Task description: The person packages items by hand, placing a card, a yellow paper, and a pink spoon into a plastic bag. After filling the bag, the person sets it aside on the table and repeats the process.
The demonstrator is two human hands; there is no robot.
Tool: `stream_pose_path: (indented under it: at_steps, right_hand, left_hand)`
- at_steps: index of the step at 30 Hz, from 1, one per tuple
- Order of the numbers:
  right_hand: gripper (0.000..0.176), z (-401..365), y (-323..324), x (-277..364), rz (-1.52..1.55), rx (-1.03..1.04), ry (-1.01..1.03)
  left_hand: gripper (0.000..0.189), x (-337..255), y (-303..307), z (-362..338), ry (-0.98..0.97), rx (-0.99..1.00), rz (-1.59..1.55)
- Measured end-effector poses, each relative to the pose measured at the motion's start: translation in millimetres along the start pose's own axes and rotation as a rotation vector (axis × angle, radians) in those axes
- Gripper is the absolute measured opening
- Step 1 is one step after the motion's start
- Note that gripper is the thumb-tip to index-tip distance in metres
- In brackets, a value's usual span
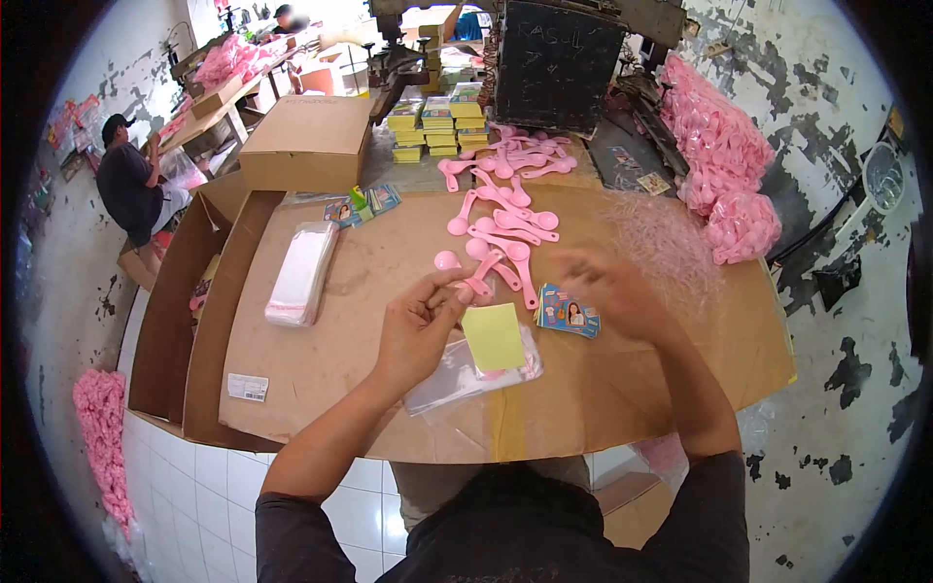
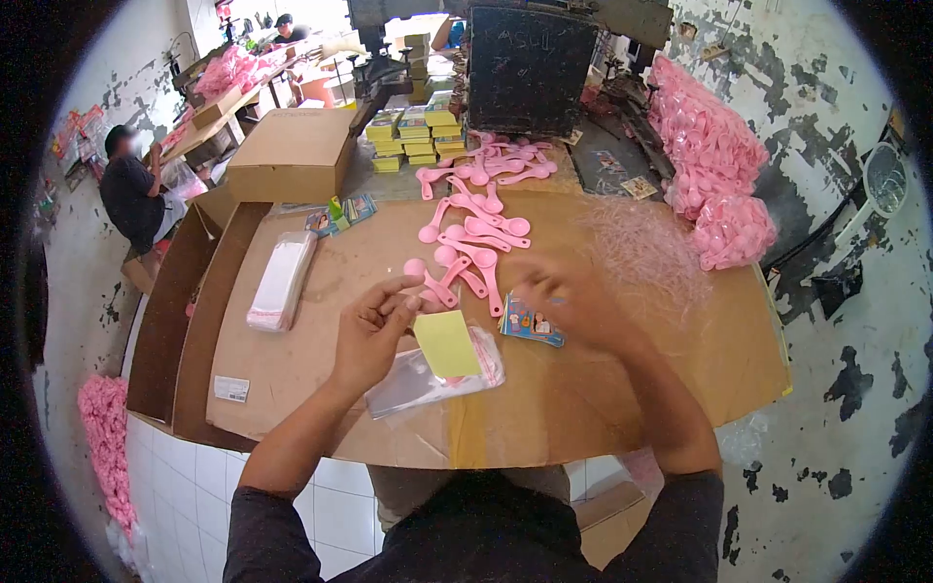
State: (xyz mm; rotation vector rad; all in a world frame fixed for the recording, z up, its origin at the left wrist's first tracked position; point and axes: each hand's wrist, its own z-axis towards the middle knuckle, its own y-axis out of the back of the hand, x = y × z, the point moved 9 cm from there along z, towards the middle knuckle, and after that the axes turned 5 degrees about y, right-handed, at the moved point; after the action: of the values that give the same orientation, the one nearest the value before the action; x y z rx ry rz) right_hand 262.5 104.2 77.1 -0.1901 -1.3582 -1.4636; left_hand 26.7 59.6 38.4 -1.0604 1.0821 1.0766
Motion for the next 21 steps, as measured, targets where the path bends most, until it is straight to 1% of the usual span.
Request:
stream_pose_path:
  at_steps: [1, 4, 5, 7, 8, 11, 16, 19, 21]
  right_hand:
    - [0.037, 3, -28, 21, 0.169, 0.096, 0.097]
    - [0.035, 4, -74, 36, 0.476, 0.175, -0.023]
    - [0.034, 6, -77, 31, 0.544, 0.169, -0.041]
    - [0.032, 12, -84, 21, 0.678, 0.16, -0.079]
    - [0.032, 13, -84, 20, 0.683, 0.159, -0.086]
    - [0.029, 10, -79, 17, 0.682, 0.147, -0.122]
    - [0.021, 5, -74, 5, 0.636, 0.073, -0.18]
    - [0.017, 4, -72, 2, 0.698, 0.022, -0.164]
    - [0.016, 1, -74, -8, 0.741, 0.036, -0.194]
  left_hand:
    - [0.034, 3, -2, -1, -0.005, 0.003, -0.001]
    - [0.034, 6, -1, -3, 0.016, -0.002, -0.001]
    - [0.034, 6, 1, -3, 0.028, -0.006, 0.0]
    - [0.034, 4, 0, -3, 0.038, 0.033, -0.097]
    - [0.035, 4, -1, -2, 0.042, 0.051, -0.146]
    - [0.031, 14, -4, 0, 0.107, 0.076, -0.056]
    - [0.025, 22, -3, -1, 0.137, 0.081, 0.003]
    - [0.024, 24, -2, -2, 0.142, 0.066, -0.022]
    - [0.024, 25, -1, -2, 0.135, 0.064, -0.003]
